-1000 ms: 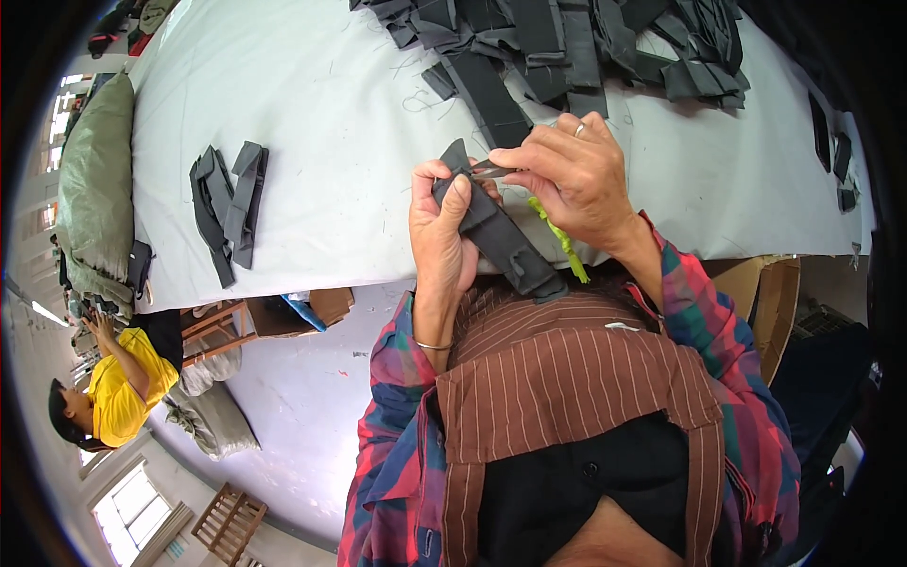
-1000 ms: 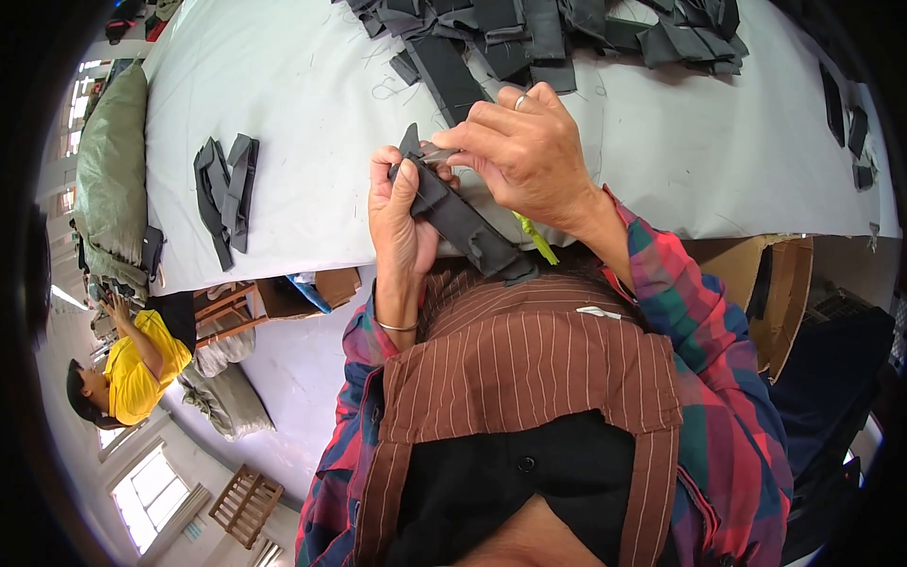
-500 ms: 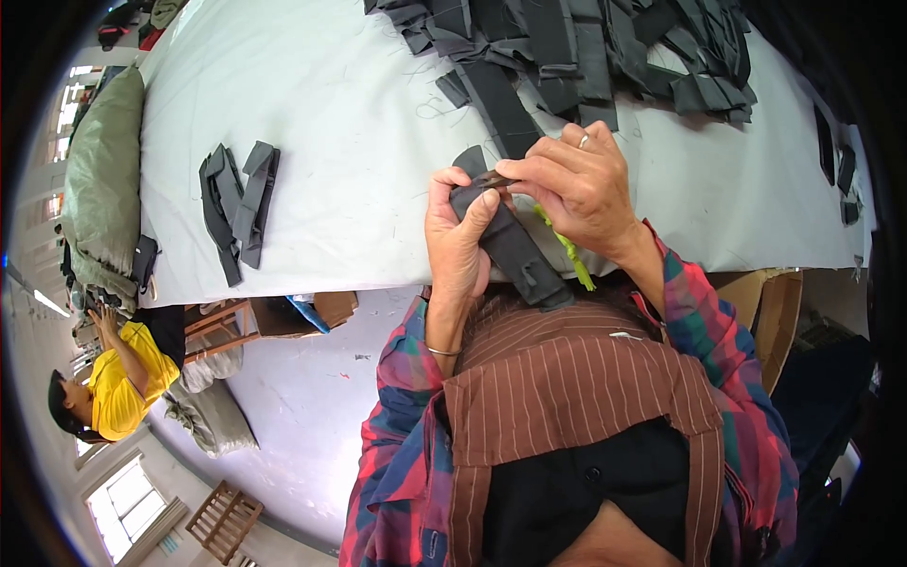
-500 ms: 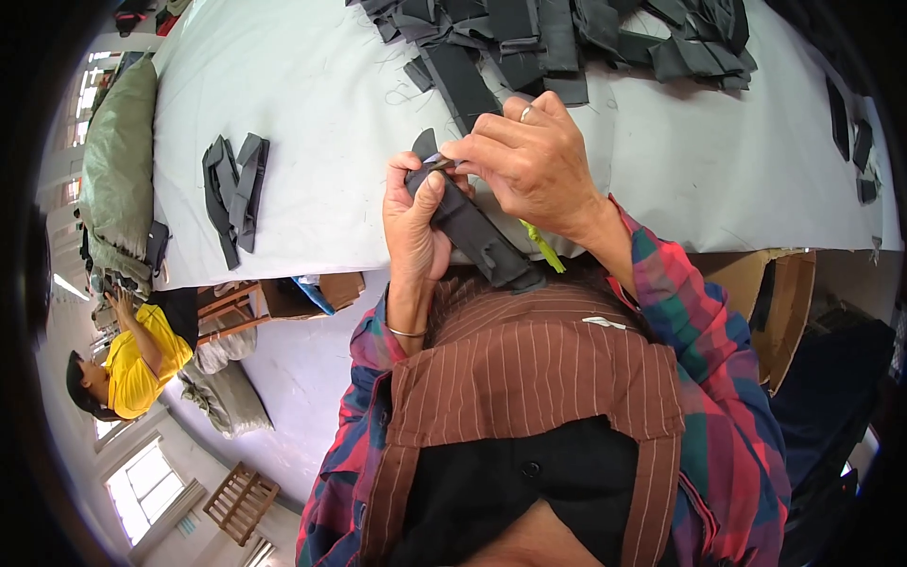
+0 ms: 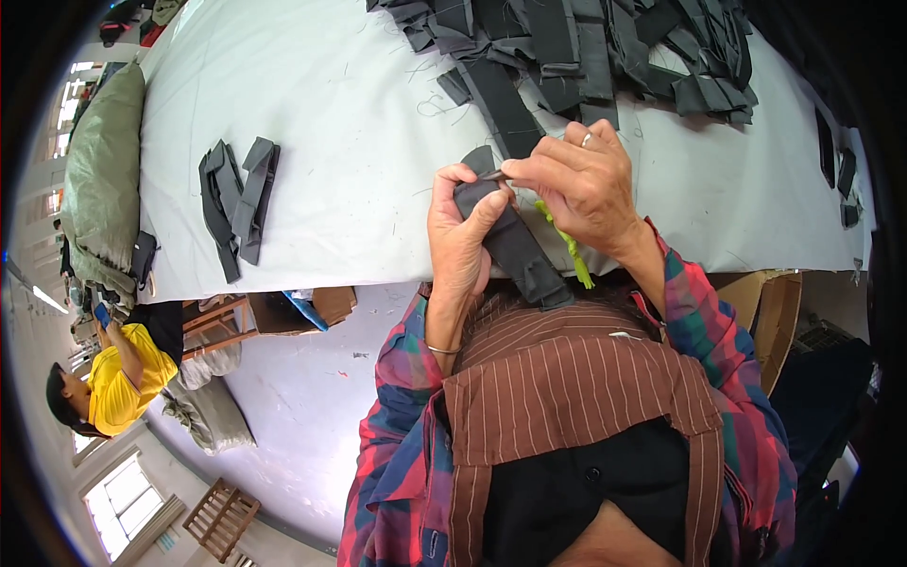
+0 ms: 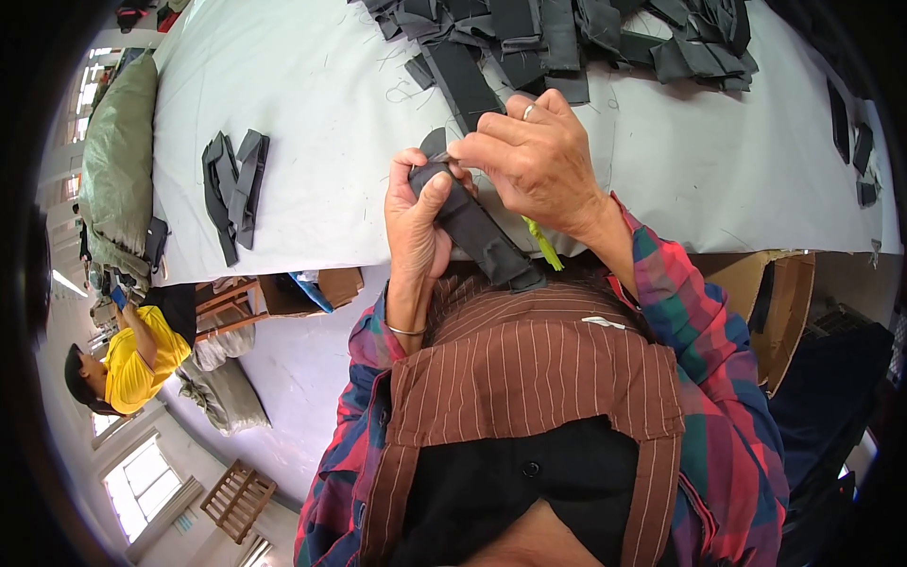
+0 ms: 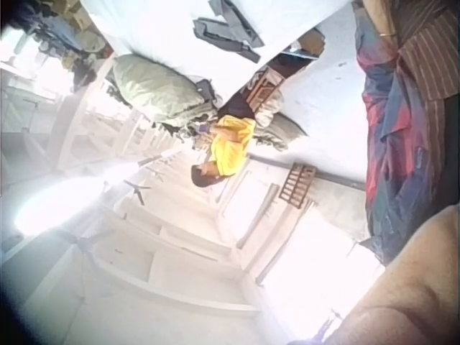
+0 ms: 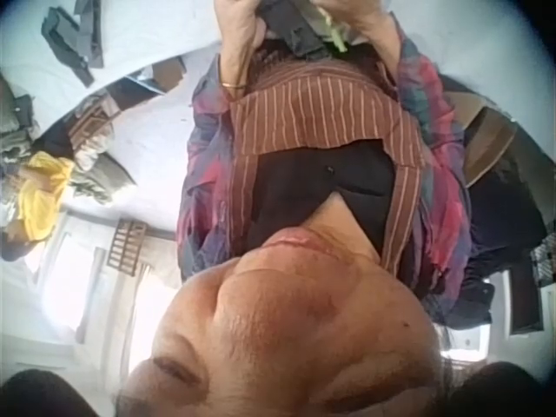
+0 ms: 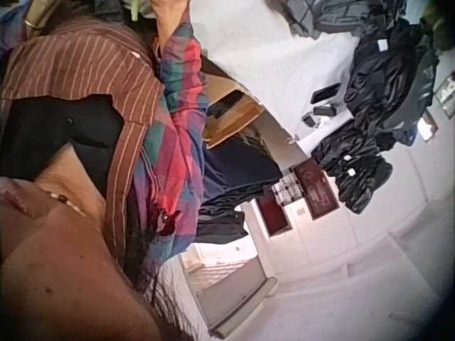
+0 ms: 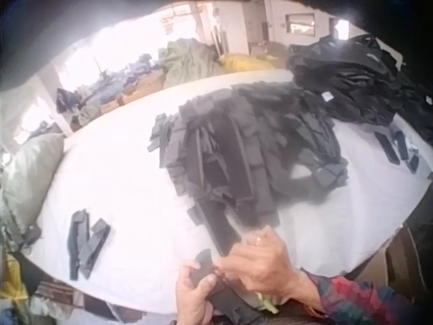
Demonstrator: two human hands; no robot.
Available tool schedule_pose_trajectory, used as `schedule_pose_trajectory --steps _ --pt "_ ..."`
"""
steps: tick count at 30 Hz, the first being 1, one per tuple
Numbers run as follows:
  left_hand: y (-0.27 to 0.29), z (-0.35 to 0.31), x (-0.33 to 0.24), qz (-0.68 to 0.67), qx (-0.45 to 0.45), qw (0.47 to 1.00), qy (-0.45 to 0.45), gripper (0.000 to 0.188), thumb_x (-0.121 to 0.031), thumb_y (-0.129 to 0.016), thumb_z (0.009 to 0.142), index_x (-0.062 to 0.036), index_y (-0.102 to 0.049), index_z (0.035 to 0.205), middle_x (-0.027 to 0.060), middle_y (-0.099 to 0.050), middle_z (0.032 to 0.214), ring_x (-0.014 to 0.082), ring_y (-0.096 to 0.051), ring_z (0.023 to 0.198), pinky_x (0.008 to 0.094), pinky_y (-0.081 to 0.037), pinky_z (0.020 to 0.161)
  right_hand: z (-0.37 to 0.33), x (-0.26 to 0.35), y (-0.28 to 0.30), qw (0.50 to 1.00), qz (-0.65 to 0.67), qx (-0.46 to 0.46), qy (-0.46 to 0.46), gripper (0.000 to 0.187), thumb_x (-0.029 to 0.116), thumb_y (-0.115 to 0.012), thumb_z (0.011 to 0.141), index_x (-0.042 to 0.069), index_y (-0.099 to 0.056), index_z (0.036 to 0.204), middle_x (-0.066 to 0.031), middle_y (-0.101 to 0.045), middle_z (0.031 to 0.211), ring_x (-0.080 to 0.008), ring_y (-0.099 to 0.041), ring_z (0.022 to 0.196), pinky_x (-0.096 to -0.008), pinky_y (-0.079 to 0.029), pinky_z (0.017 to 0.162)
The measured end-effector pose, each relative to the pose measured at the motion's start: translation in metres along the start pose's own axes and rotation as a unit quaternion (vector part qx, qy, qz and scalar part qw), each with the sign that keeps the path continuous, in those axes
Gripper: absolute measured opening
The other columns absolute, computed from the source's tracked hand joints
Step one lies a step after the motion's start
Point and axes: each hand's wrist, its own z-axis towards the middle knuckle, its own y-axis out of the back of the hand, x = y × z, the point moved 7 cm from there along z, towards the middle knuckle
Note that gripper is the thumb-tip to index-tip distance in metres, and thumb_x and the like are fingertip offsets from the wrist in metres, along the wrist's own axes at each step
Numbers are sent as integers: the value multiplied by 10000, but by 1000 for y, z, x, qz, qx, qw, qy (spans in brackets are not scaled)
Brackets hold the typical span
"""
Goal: Trim excess thread and edges from black fabric components using thread snips.
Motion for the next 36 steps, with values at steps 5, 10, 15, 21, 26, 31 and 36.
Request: schedule_pose_trajectory --steps 5,10,15,21,26,31,36 --pt "-12 -7 1 -9 26 999 45 292 -67 -537 900 -90 -364 1134 118 -577 1003 186 -594 864 295 -508 763 3 -17 7 987 91 -20 -133 141 179 -700 724 159 -666 859 29 -580 702 -170 -508 637 -301 -344 619" --pt "-17 -13 3 -12 25 998 54 338 -51 -417 899 -15 -322 1221 179 -514 1096 254 -593 938 386 -519 840 1 -6 9 987 121 47 -99 183 192 -704 731 135 -655 897 -1 -595 745 -202 -520 661 -315 -360 623" --pt "-22 -14 5 -6 41 997 66 372 -47 -414 898 19 -298 1245 191 -497 1122 253 -583 990 397 -510 883 -1 -4 1 991 97 57 -70 153 179 -692 733 130 -641 869 -9 -575 738 -221 -508 679 -319 -355 628" --pt "-25 -16 4 -18 37 997 70 373 -52 -432 900 -7 -303 1247 183 -485 1149 270 -589 986 407 -521 871 2 -4 -3 993 80 70 -57 141 161 -690 727 127 -637 853 0 -568 734 -212 -499 682 -324 -348 626" --pt "-24 -17 7 -28 44 995 89 360 -60 -442 898 -20 -312 1232 197 -490 1155 297 -600 985 441 -528 854 -1 -3 -3 996 58 62 -36 135 171 -695 722 133 -641 839 14 -579 751 -200 -502 697 -322 -344 630" --pt "-23 -17 9 -37 48 994 94 324 -78 -452 904 -38 -321 1198 204 -522 1115 301 -610 952 436 -526 840 -1 -4 -3 995 65 57 -49 106 167 -690 727 143 -642 818 17 -588 727 -191 -502 673 -324 -346 620" --pt "-23 -16 7 -32 57 993 96 330 -145 -428 938 -68 -305 1235 209 -542 1092 298 -602 938 429 -524 826 -5 -18 -1 985 122 24 -120 105 152 -683 743 124 -645 837 -3 -608 722 -191 -522 635 -322 -388 614"
